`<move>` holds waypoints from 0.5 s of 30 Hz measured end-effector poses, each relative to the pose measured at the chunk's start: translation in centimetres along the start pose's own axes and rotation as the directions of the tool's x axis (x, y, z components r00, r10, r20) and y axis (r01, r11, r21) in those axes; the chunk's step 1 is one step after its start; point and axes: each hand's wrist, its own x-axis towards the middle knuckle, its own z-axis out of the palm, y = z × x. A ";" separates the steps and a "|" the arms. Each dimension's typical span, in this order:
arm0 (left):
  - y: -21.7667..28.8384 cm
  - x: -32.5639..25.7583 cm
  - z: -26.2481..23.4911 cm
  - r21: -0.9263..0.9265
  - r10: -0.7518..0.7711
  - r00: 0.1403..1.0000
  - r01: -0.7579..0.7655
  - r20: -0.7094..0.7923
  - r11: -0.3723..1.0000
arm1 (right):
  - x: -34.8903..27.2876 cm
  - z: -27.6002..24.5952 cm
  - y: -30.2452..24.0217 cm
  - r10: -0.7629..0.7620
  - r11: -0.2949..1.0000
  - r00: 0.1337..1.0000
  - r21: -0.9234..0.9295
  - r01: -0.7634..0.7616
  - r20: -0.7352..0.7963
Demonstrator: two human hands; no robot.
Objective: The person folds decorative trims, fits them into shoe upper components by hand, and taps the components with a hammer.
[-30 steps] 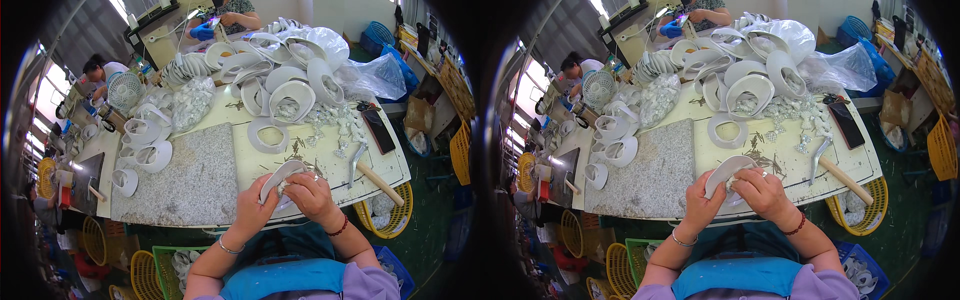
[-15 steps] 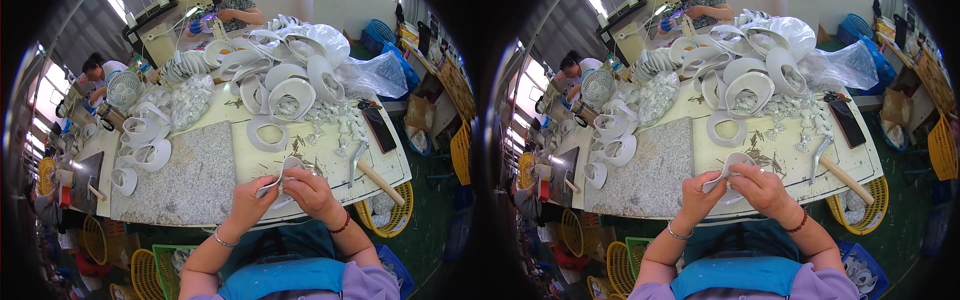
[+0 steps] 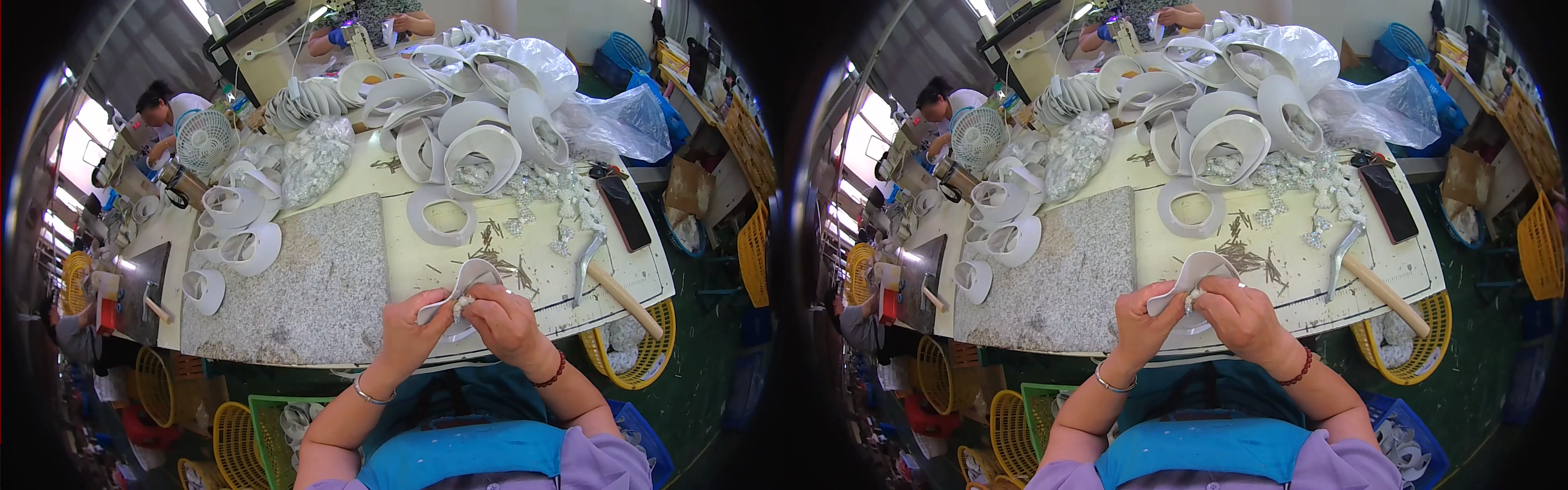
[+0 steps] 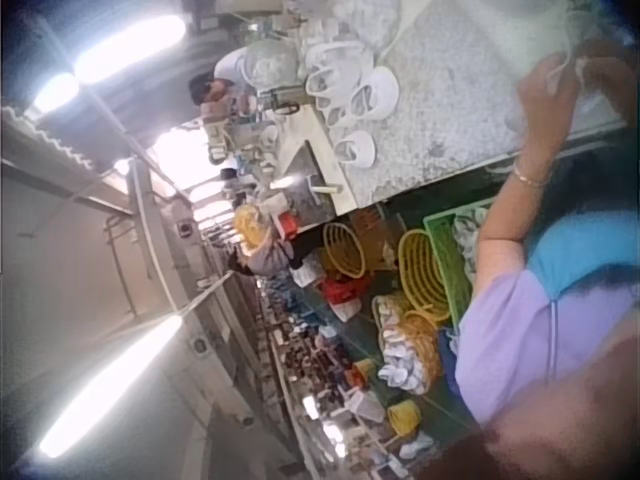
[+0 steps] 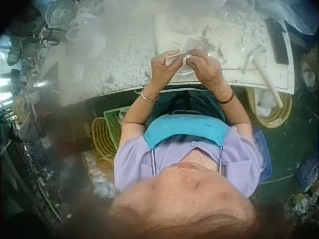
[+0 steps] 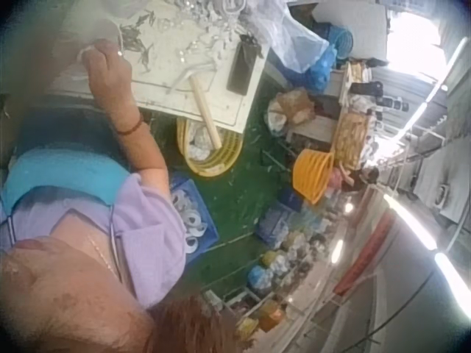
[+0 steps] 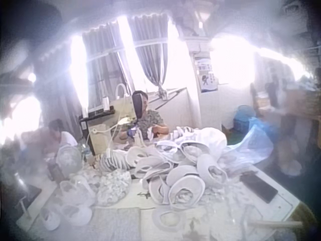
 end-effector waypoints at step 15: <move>0.2 -0.1 -0.5 -0.026 -0.123 0.989 0.125 0.079 0.992 | 0.3 -0.1 -0.2 0.065 0.972 0.996 0.231 -0.049 -0.066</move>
